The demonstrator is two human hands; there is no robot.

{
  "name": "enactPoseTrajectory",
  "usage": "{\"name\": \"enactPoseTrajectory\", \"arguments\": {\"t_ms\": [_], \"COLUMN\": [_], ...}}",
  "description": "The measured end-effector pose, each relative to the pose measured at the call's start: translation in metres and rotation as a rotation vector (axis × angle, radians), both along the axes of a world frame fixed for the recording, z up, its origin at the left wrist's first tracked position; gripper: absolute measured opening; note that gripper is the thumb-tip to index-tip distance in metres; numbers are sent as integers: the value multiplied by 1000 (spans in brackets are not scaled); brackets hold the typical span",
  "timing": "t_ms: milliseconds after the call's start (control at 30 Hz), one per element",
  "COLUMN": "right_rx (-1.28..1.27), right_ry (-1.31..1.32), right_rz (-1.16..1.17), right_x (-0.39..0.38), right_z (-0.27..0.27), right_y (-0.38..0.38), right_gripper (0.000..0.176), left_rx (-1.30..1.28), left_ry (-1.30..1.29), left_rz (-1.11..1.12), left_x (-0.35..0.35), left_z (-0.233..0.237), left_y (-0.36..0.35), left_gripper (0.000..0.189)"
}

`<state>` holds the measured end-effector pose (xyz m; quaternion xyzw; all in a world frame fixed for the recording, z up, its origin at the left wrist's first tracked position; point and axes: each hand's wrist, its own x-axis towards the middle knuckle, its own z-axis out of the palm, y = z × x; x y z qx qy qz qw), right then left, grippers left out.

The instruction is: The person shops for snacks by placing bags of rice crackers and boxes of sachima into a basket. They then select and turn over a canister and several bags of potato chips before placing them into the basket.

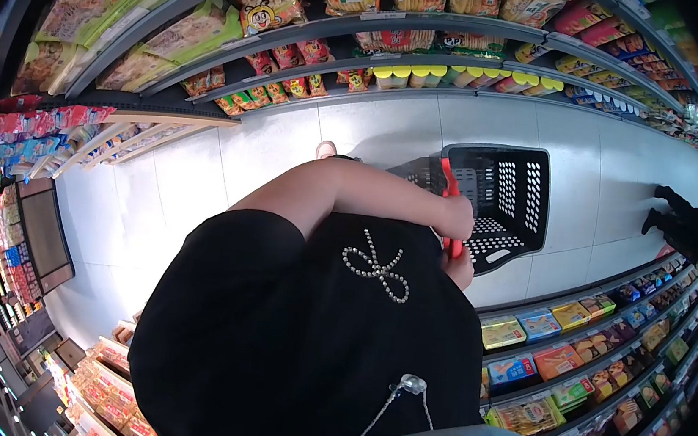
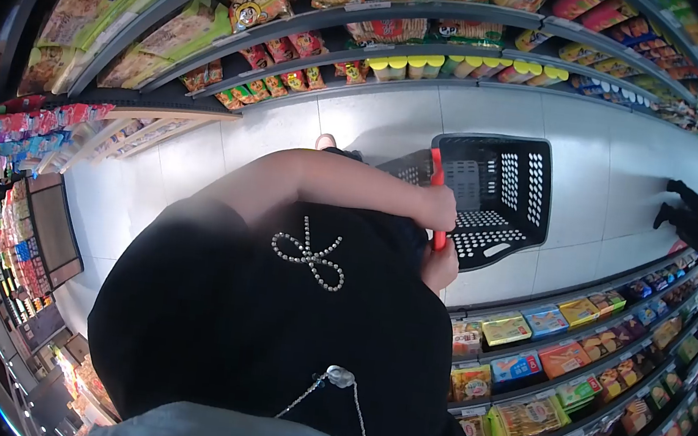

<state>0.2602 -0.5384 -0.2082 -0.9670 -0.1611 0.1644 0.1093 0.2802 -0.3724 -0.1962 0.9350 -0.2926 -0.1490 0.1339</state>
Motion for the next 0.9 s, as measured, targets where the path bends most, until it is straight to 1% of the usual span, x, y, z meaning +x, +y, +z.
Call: {"name": "enactPoseTrajectory", "arguments": {"t_ms": [33,133,233,333,467,633,767,900], "right_rx": [-11,-35,-35,-11,18,20,34,46], "right_ry": [-3,-21,-44,-73,-68,-81,-68,-78], "right_rz": [11,40,72,105,95,83,39,19], "right_x": [2,10,17,22,26,23,17,16], "right_z": [1,5,12,16,17,12,18,14], "right_y": [3,12,22,30,34,19,14,13], "right_gripper": [25,25,25,26,26,22,21,20], "left_rx": [4,26,44,69,56,69,43,79], "left_ry": [-4,71,68,69,18,63,-16,27], "left_rz": [0,95,132,156,160,152,123,120], "left_x": [1,8,11,15,18,16,15,17], "left_z": [0,1,11,7,3,12,-1,6], "left_y": [2,5,15,19,22,10,-2,0], "left_gripper": [10,10,12,13,13,13,14,14]}}
